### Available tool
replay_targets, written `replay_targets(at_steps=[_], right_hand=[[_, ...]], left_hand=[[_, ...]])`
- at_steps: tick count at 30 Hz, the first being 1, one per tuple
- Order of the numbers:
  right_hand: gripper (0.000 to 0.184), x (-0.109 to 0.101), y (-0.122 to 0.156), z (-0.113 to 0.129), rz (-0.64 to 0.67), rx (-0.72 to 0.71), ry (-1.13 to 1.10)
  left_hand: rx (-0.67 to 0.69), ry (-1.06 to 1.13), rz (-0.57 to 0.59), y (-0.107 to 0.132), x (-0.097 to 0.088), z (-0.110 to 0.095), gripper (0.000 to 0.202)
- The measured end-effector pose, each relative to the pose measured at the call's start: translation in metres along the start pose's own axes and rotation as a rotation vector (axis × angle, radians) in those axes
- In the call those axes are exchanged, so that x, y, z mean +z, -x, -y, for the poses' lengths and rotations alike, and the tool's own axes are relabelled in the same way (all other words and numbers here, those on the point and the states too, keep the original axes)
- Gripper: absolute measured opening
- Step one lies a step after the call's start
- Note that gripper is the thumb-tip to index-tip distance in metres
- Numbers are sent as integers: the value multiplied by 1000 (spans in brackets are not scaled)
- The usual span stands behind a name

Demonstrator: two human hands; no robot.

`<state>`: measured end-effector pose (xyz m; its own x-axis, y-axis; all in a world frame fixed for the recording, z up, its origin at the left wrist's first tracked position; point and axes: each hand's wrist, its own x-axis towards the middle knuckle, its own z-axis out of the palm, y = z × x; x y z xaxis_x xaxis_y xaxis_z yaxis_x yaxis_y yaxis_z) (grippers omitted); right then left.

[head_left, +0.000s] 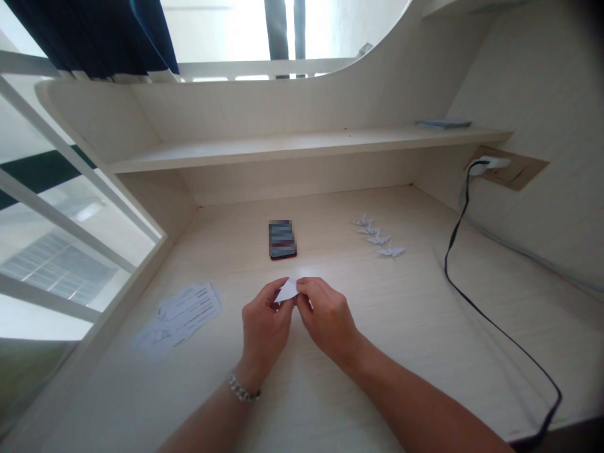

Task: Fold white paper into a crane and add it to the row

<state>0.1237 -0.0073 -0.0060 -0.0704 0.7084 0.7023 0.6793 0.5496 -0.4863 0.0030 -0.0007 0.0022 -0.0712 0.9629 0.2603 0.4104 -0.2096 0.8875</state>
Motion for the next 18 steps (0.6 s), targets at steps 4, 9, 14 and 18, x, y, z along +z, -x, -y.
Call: replay_targets(at_steps=[4, 9, 14, 18], right_hand=[[16, 1, 0, -1, 17, 2, -60], [21, 0, -1, 0, 19, 37, -173], [28, -4, -3, 2, 51, 52, -248], [27, -4, -2, 3, 41, 51, -262]], left_hand=[[7, 29, 9, 0, 0, 1, 30], [52, 39, 33, -5, -1, 6, 30], [72, 53, 57, -9, -5, 7, 32], [51, 81, 20, -8, -4, 6, 33]])
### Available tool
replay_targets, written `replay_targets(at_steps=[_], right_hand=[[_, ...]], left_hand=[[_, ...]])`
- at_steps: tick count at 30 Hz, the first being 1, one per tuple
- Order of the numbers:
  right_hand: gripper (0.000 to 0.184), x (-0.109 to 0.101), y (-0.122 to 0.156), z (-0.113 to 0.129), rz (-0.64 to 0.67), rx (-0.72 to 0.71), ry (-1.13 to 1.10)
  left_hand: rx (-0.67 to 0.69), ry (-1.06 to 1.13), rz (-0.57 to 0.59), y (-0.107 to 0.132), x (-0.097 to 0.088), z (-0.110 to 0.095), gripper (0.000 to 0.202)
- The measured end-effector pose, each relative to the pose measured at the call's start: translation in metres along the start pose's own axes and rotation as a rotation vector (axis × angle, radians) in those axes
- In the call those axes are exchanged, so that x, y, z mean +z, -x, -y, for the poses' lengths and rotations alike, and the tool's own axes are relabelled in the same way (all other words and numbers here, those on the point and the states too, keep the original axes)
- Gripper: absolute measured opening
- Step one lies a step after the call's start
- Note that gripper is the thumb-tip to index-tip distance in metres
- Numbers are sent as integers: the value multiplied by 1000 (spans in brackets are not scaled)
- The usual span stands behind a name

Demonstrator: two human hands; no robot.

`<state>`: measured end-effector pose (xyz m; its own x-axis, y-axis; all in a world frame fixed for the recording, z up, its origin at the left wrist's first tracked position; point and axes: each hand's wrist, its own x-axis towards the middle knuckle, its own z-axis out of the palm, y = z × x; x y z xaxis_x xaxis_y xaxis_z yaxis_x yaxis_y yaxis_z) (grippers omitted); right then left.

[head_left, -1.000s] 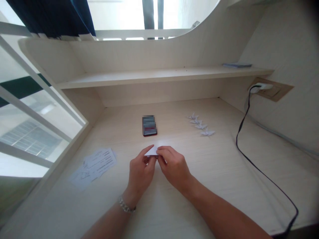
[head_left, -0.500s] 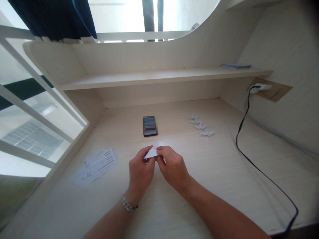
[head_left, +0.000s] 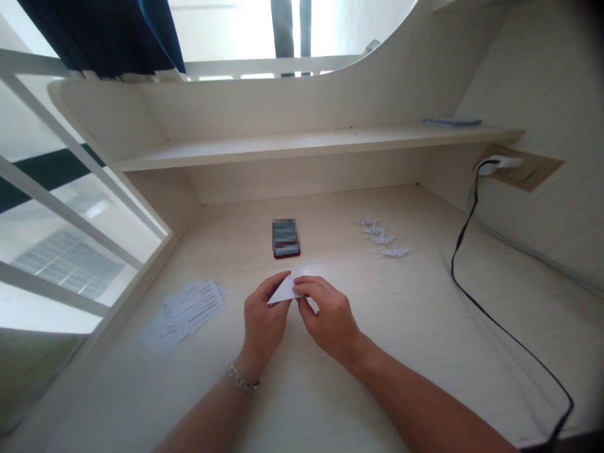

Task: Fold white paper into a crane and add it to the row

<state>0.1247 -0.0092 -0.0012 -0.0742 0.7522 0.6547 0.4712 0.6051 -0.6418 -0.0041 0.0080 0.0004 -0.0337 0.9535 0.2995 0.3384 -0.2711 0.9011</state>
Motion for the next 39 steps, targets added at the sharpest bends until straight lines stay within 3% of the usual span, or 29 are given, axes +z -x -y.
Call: replay_targets(at_steps=[9, 23, 27, 30, 33, 35, 39], right_hand=[[30, 4, 2, 5, -62, 22, -25], [25, 8, 4, 11, -136, 82, -87], [31, 5, -1, 9, -170, 236, -137], [34, 0, -5, 1, -166, 360, -194], [29, -4, -8, -9, -149, 466, -354], [25, -4, -9, -13, -124, 512, -444], [20, -4, -9, -13, -18, 549, -563]], left_hand=[[70, -63, -79, 5, 2, -3, 29], [61, -72, -172, 8, 4, -4, 29], [44, 8, -40, 9, 7, -6, 35], [20, 195, 142, 9, 7, -6, 45], [-67, 401, 253, 7, 6, -3, 48], [-168, 524, 271, 3, 4, 0, 36], [-270, 569, 191, -3, 2, 4, 22]])
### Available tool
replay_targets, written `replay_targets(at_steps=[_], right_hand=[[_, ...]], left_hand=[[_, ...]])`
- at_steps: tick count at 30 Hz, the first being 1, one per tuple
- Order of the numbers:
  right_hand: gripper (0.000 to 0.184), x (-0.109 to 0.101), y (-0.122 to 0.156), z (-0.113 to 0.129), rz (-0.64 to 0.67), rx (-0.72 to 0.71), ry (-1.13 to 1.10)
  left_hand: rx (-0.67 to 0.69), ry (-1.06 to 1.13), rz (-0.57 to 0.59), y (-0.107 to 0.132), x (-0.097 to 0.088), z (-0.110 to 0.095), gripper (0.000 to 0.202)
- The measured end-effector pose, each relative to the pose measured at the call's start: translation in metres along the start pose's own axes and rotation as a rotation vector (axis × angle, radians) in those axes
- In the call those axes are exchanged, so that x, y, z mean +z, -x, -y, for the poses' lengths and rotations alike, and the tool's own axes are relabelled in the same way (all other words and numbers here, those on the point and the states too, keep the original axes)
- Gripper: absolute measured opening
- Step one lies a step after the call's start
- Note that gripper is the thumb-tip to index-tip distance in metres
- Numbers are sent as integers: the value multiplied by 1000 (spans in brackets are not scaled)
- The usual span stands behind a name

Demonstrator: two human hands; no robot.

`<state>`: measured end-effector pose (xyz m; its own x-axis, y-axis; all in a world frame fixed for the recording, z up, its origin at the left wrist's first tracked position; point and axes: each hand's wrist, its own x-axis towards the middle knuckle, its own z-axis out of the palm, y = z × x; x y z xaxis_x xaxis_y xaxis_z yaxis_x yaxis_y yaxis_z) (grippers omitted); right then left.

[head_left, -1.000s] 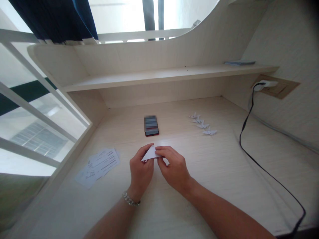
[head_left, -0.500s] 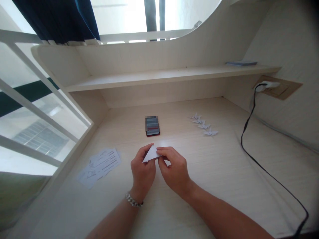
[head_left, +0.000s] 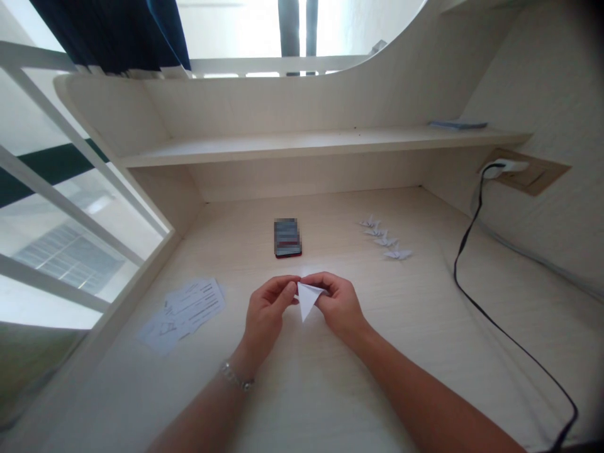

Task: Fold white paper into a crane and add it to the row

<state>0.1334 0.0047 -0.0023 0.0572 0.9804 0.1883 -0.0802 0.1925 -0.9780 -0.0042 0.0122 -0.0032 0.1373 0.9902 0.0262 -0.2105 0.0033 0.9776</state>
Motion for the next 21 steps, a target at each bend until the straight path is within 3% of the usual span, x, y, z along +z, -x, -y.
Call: replay_targets(at_steps=[8, 21], right_hand=[[15, 3, 5, 5, 26, 10, -23], [11, 0, 11, 7, 44, -122, 186]], left_hand=[[-15, 99, -1, 1, -2, 2, 23], [26, 154, 94, -1, -7, 1, 12]])
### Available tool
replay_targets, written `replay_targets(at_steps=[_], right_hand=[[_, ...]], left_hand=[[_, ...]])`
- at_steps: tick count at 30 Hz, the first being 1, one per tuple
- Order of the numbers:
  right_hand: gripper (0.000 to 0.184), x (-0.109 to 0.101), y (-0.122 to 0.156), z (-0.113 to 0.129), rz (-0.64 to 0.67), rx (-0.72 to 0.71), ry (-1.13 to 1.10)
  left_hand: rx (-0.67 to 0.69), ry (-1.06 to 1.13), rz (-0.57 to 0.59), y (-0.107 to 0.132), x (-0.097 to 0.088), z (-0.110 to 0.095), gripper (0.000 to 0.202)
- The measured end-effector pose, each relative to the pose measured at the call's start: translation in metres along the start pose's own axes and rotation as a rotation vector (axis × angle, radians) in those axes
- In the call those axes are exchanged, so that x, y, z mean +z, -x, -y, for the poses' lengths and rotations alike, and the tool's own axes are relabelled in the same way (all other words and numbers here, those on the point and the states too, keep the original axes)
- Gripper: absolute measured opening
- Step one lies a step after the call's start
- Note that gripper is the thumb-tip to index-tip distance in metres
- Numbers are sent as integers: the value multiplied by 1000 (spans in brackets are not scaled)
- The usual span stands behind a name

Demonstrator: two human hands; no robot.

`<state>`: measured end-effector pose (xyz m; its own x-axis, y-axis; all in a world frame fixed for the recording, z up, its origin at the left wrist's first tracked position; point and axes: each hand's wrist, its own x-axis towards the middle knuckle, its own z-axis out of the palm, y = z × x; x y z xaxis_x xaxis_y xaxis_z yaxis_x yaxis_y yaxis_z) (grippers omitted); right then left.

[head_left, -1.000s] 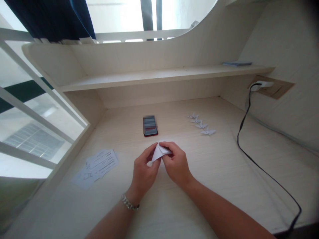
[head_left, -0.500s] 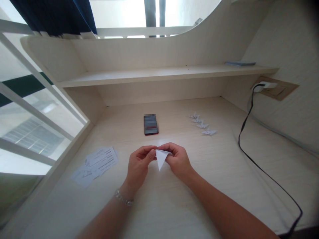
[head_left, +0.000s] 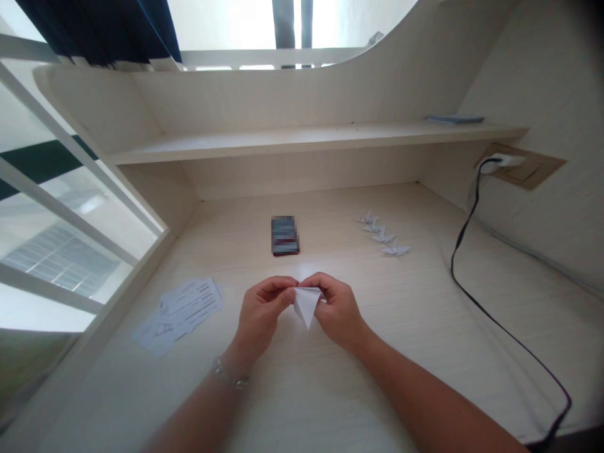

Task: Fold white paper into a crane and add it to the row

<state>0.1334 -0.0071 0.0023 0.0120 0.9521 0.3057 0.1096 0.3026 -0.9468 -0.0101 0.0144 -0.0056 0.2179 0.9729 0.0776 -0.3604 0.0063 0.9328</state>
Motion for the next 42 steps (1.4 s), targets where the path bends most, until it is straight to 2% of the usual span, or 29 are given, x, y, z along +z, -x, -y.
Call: replay_targets(at_steps=[7, 13, 17, 29, 38, 42], right_hand=[[15, -1, 1, 2, 37, -78, 99], [18, -1, 0, -5, 38, 13, 23], [18, -1, -1, -5, 15, 18, -62], [11, -5, -2, -1, -4, 20, 58], [18, -3, -8, -8, -48, 132, -103], [17, -6, -10, -7, -11, 153, -105]], left_hand=[[-59, 17, 49, 1, 0, -5, 8], [-62, -12, 21, 0, 0, -5, 12], [-70, -17, 12, 0, -2, -3, 17], [-110, -75, 9, -1, -2, -4, 15], [-156, 43, -63, -1, 2, -4, 12], [-150, -8, -45, -2, 0, -4, 22]])
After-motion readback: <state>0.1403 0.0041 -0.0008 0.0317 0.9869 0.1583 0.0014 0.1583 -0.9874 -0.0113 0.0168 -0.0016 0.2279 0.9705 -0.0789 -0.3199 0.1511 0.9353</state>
